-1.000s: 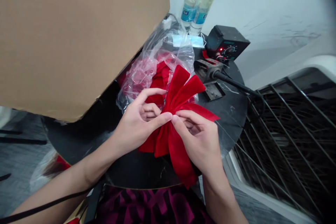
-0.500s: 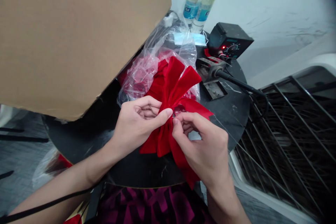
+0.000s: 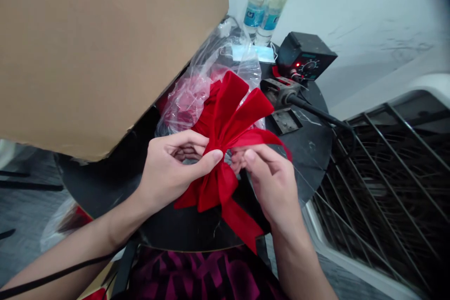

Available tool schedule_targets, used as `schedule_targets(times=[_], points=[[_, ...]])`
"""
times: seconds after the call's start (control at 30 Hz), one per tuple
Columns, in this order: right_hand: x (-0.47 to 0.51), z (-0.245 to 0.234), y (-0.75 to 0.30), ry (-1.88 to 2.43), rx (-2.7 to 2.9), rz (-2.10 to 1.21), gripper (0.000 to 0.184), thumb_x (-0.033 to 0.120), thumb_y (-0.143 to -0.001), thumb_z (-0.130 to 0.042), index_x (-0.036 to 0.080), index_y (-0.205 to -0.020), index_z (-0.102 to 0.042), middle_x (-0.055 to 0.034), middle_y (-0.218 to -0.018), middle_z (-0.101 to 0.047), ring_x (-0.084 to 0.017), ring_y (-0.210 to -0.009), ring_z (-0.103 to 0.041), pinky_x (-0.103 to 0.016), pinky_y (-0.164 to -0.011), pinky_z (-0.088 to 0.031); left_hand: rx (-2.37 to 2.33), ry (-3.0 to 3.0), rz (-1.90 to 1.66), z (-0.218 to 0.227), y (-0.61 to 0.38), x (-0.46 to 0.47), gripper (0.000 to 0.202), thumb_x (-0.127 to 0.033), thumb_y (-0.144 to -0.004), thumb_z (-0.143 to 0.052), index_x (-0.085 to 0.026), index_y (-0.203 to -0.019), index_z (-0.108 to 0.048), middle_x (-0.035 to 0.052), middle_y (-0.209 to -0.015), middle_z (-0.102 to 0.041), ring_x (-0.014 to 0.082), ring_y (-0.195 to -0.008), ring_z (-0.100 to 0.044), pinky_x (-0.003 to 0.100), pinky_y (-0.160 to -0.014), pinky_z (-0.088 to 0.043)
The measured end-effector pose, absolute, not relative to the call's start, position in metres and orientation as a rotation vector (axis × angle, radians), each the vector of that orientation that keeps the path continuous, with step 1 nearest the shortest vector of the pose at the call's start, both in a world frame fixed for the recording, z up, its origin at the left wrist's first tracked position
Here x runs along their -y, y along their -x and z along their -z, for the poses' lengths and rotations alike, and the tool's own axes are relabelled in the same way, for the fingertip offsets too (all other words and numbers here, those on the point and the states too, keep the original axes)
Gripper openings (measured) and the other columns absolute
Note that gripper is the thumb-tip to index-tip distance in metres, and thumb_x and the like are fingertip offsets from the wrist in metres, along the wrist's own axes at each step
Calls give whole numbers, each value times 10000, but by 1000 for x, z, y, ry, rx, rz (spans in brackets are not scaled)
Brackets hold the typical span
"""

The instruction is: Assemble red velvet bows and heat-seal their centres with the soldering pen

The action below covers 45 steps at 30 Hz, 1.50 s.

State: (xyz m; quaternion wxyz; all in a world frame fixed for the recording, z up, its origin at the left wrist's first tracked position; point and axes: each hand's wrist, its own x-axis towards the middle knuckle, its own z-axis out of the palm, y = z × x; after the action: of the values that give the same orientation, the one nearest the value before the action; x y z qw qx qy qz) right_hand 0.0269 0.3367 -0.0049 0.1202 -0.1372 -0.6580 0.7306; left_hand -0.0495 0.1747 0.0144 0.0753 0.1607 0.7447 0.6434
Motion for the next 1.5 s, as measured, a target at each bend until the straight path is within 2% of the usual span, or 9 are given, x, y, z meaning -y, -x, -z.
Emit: schedule_targets(times=[0.17, 0.37, 0.57, 0.67, 0.83, 0.97, 1.17, 1.3, 1.5], points=[[-333, -5, -18, 448, 1922, -2067, 225, 390, -860, -778, 195, -752, -742, -10, -700, -711, -129, -635, -623, -237, -611, -526, -2383, -661, -1898, -12, 44, -177, 122, -180, -771, -831, -173, -830, -724, -23, -700, -728, 104, -603, -660, 197, -609, -565], [-331, -11, -16, 492, 1964, -2118, 207, 330, -834, -784, 176, -724, -702, 1, -663, -674, -101, -565, -555, -218, -539, -456, -2491, -738, -1811, -9, 43, -175, 142, -185, -760, -847, -186, -858, -745, -20, -733, -750, 116, -632, -677, 215, -648, -585], [-336, -4, -15, 346, 1840, -2254, 163, 218, -851, -742, 185, -707, -674, 51, -625, -581, -74, -534, -479, -211, -531, -396, -2020, -456, -1959, -8, 49, -173, 190, -153, -671, -896, -166, -784, -743, -26, -645, -704, 112, -560, -661, 176, -534, -535], [-337, 0, -16, 358, 1754, -2327, 174, 243, -849, -777, 188, -719, -676, 48, -624, -590, -73, -538, -486, -203, -529, -390, -1838, -355, -1982, -9, 54, -172, 197, -138, -648, -905, -162, -742, -734, -39, -604, -676, 103, -525, -642, 164, -511, -517], [-341, -1, -18, 434, 1859, -2423, 259, 376, -876, -793, 183, -738, -688, 4, -659, -673, -81, -508, -526, -192, -462, -383, -1981, -407, -1931, -9, 54, -170, 163, -104, -669, -888, -160, -758, -765, -37, -636, -714, 71, -540, -640, 112, -532, -503], [-343, -3, -16, 472, 1820, -2486, 231, 329, -840, -815, 177, -716, -692, 10, -630, -664, -65, -457, -491, -182, -418, -331, -2005, -431, -1931, -7, 53, -169, 186, -84, -670, -884, -170, -794, -776, -40, -676, -739, 66, -576, -660, 99, -576, -522], [-341, 4, -5, 481, 1623, -2470, 165, 237, -802, -771, 179, -670, -690, 20, -594, -637, -68, -475, -481, -179, -442, -348, -1939, -393, -1920, -9, 54, -169, 193, -109, -642, -898, -157, -765, -757, -36, -637, -698, 93, -550, -651, 143, -534, -516], [-347, 3, 2, 456, 1511, -2562, 188, 188, -697, -798, 174, -583, -650, 24, -558, -591, -95, -538, -543, -196, -518, -452, -1873, -319, -1873, -10, 54, -168, 187, -180, -652, -904, -149, -759, -752, -2, -648, -709, 170, -591, -709, 225, -565, -566], [-361, -6, -9, 448, 1318, -2405, 88, 188, -738, -816, 182, -770, -734, 7, -688, -670, -102, -636, -620, -187, -578, -497, -1714, -201, -1932, -15, 61, -165, 199, -237, -675, -909, -154, -705, -730, 7, -616, -729, 153, -527, -695, 202, -532, -558]])
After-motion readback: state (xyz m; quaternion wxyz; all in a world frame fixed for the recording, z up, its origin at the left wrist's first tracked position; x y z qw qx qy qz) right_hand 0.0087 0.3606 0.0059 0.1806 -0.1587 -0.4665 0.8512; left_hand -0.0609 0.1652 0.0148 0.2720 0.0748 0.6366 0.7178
